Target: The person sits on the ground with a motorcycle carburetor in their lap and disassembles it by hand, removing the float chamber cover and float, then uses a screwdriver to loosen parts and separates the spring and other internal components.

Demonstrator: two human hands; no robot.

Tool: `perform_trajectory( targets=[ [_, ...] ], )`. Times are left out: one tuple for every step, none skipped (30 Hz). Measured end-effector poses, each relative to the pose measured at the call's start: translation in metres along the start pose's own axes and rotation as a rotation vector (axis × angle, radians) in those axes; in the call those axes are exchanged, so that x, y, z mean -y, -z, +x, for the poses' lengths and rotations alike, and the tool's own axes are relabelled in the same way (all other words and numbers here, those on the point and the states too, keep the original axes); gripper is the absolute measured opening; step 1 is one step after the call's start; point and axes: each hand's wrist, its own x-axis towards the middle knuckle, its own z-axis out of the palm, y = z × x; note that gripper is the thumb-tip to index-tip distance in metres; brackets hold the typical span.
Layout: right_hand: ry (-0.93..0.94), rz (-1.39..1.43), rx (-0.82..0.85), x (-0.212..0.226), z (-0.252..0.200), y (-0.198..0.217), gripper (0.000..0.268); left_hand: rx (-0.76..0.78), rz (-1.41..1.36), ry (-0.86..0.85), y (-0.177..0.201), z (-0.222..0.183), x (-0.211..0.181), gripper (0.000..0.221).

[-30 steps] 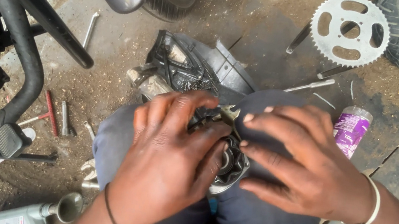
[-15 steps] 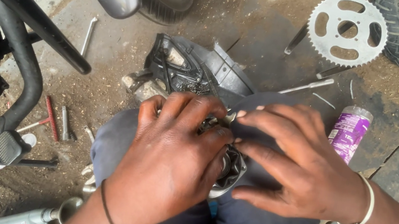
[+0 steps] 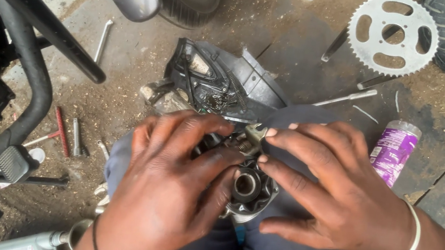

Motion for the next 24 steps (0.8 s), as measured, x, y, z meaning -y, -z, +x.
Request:
perform_trajectory(
  targets=[
    [0.003,0.001,-0.001,0.000,0.002,0.000,0.080,-0.001,0.003,0.001,0.000,0.000,0.000,0.025],
    [-0.013,0.006,0.012,0.001,0.003,0.001,0.079,0.006,0.017,-0.013,0.001,0.000,-0.001,0.026],
    [-0.028,0.010,0.026,0.001,0.004,0.002,0.078,0.013,0.031,-0.028,0.001,0.001,-0.001,0.027],
    [-0.025,0.008,0.026,0.000,0.005,0.003,0.078,0.009,0.032,-0.029,0.001,0.001,-0.001,0.027],
    [-0.032,0.039,0.025,-0.001,0.006,0.003,0.076,0.005,0.032,-0.030,0.001,0.001,-0.001,0.027],
    [-0.040,0.071,0.023,-0.002,0.006,0.004,0.074,0.002,0.032,-0.030,0.001,0.001,-0.002,0.026],
    [-0.038,0.070,0.023,-0.002,0.007,0.003,0.074,0.001,0.033,-0.031,0.001,0.002,-0.001,0.026],
    [-0.058,0.089,0.021,-0.002,0.008,0.003,0.076,0.002,0.040,-0.035,0.001,0.002,-0.001,0.026],
    [-0.077,0.108,0.018,-0.002,0.008,0.003,0.077,0.002,0.047,-0.040,0.001,0.002,-0.001,0.026],
    [-0.077,0.107,0.020,-0.003,0.008,0.001,0.077,0.002,0.046,-0.040,0.001,0.002,-0.001,0.026],
    [-0.052,0.111,0.006,-0.004,0.008,-0.001,0.077,0.011,0.037,-0.039,0.001,0.003,-0.001,0.026],
    [-0.026,0.113,-0.010,-0.005,0.008,-0.003,0.077,0.019,0.030,-0.041,0.001,0.003,0.000,0.027],
    [-0.025,0.111,-0.010,-0.005,0.009,-0.001,0.077,0.017,0.030,-0.042,0.000,0.003,0.000,0.027],
    [-0.026,0.102,0.014,-0.004,0.011,0.000,0.075,0.019,0.025,-0.036,0.000,0.003,0.000,0.029],
    [-0.027,0.094,0.038,-0.004,0.012,0.001,0.073,0.021,0.020,-0.030,0.000,0.003,0.000,0.031],
    [-0.024,0.095,0.039,-0.004,0.013,0.001,0.073,0.020,0.021,-0.028,0.000,0.002,0.001,0.031],
    [-0.023,0.087,0.041,-0.004,0.013,0.000,0.073,0.024,-0.001,-0.016,0.001,0.002,0.002,0.032],
    [-0.023,0.080,0.042,-0.004,0.014,0.000,0.073,0.029,-0.023,-0.004,0.001,0.002,0.002,0.034],
    [-0.021,0.081,0.042,-0.004,0.015,0.001,0.073,0.028,-0.021,-0.003,0.002,0.001,0.003,0.034],
    [-0.027,0.088,0.042,-0.004,0.017,0.002,0.073,0.032,-0.027,0.005,0.002,0.000,0.004,0.035],
    [-0.033,0.094,0.042,-0.003,0.019,0.003,0.073,0.036,-0.033,0.012,0.002,-0.001,0.005,0.037],
    [-0.031,0.095,0.042,-0.003,0.020,0.003,0.073,0.035,-0.032,0.013,0.002,-0.001,0.005,0.037],
    [-0.034,0.087,0.050,-0.003,0.021,0.004,0.074,0.028,-0.030,0.009,0.002,-0.002,0.006,0.035],
    [-0.038,0.078,0.059,-0.003,0.022,0.004,0.075,0.022,-0.029,0.004,0.001,-0.003,0.007,0.032]
  ],
)
